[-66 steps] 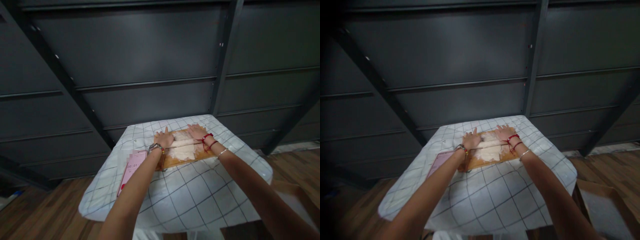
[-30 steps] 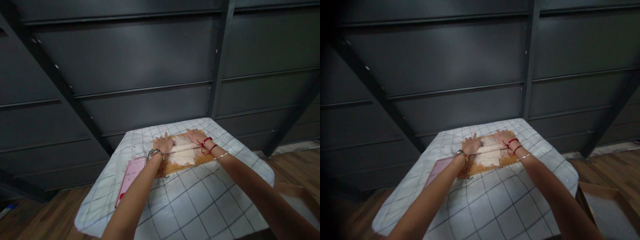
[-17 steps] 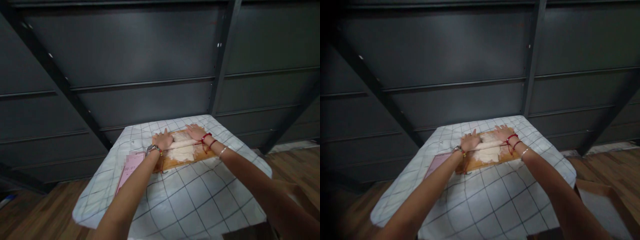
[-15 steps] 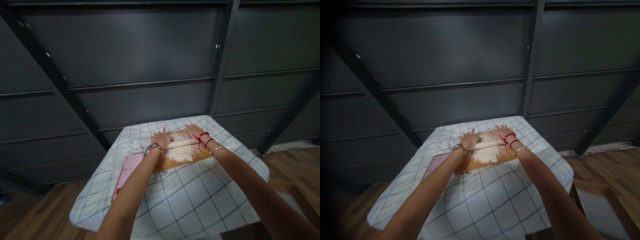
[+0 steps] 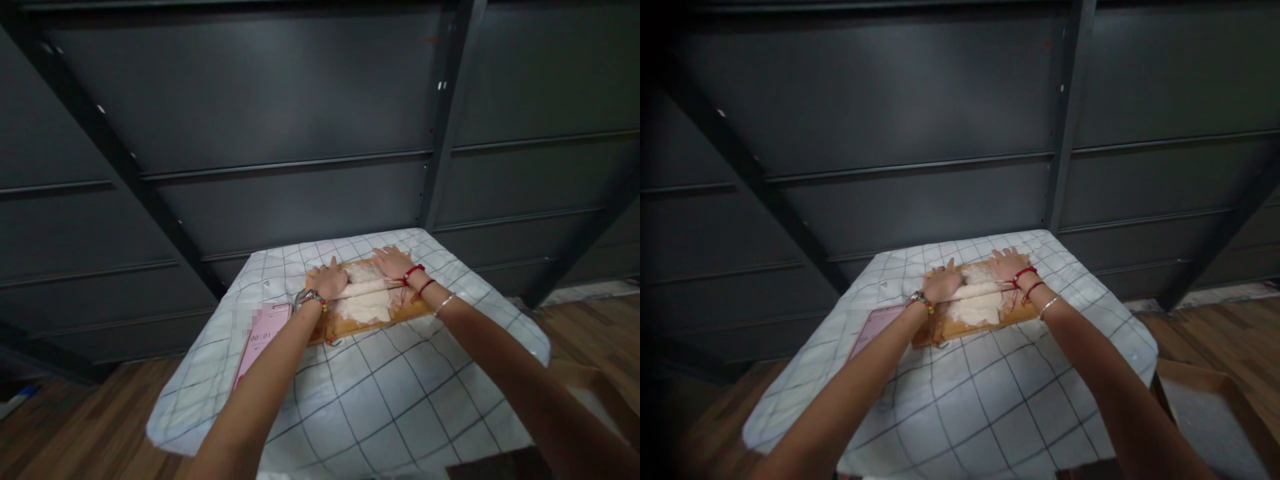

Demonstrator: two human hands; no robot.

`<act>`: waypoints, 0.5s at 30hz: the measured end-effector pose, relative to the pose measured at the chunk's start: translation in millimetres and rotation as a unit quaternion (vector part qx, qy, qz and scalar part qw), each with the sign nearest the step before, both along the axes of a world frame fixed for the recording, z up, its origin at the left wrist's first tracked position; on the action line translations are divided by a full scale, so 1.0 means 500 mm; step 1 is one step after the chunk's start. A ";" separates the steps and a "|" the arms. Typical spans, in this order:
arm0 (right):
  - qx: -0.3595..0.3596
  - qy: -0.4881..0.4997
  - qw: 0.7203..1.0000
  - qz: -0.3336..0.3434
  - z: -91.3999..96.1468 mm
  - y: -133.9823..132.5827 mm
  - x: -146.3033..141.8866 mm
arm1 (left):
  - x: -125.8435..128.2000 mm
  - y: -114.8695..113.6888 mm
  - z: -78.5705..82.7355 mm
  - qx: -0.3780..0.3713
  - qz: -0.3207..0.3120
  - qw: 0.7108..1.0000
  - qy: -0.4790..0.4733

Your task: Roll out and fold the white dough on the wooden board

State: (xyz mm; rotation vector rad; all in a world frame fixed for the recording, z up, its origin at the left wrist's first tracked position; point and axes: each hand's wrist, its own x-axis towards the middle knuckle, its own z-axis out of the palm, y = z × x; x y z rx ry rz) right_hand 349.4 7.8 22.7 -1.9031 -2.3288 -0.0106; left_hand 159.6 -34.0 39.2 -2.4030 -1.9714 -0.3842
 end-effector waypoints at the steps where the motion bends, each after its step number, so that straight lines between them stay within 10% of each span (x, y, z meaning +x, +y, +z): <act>1: 0.003 -0.001 1.000 -0.010 0.002 0.006 -0.003 | 0.000 0.002 0.005 0.006 0.000 1.000 0.005; 15: 0.167 -0.020 0.981 0.096 -0.060 -0.207 0.023 | -0.001 -0.154 -0.072 0.123 -0.032 0.989 0.072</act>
